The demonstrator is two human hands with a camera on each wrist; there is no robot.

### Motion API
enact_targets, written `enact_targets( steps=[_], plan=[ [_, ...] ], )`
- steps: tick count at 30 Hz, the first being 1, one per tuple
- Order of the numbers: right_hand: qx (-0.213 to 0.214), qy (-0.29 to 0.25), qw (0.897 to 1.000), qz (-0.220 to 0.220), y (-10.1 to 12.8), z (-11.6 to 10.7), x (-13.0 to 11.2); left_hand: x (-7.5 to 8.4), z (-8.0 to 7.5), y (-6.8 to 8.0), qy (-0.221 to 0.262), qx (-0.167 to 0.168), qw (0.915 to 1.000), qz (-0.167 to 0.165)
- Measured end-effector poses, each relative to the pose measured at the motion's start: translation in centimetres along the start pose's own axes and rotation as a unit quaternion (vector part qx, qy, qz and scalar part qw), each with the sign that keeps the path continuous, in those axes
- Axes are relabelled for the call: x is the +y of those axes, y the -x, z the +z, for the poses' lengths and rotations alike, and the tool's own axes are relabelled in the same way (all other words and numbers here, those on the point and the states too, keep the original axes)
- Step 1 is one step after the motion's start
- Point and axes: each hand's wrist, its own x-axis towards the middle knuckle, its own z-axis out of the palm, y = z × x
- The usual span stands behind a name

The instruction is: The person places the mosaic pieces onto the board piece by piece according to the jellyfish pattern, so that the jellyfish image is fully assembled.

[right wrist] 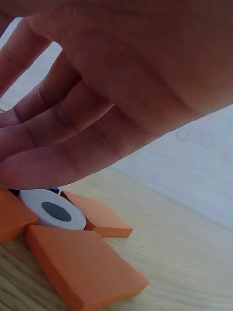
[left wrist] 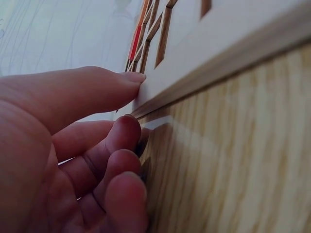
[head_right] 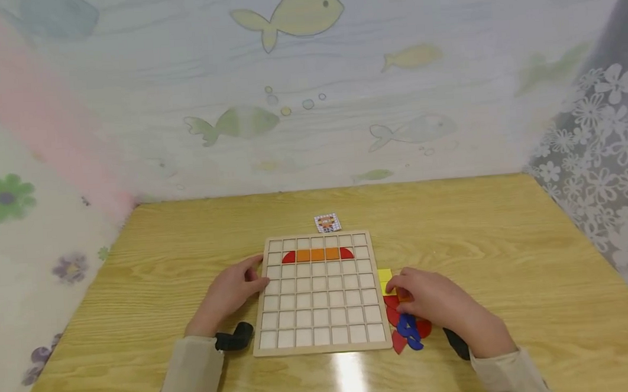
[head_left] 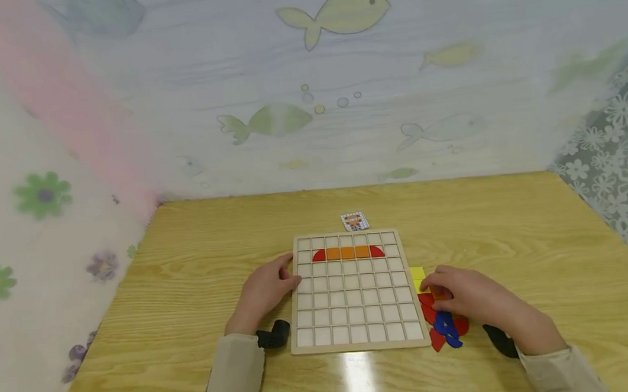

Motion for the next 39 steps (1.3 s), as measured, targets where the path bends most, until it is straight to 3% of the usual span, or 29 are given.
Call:
enact_targets(
  steps=[7, 30, 39],
  plan=[
    [0.012, 0.021, 0.999, -0.028, -0.2, -0.3, -0.3, -0.1, -0.2, -0.2, -0.005, 0.009, 0.9999, 0.003],
    [0.028, 0.022, 0.999, 0.000, 0.1, 0.3, -1.1, 0.0, -0.1, 0.0, -0.004, 0.011, 0.9999, 0.007],
    [0.021, -0.019, 1.000, 0.006, 0.0, 0.1, -1.0, 0.0, 0.0, 0.1, -0.001, 0.006, 1.0000, 0.007]
  ],
)
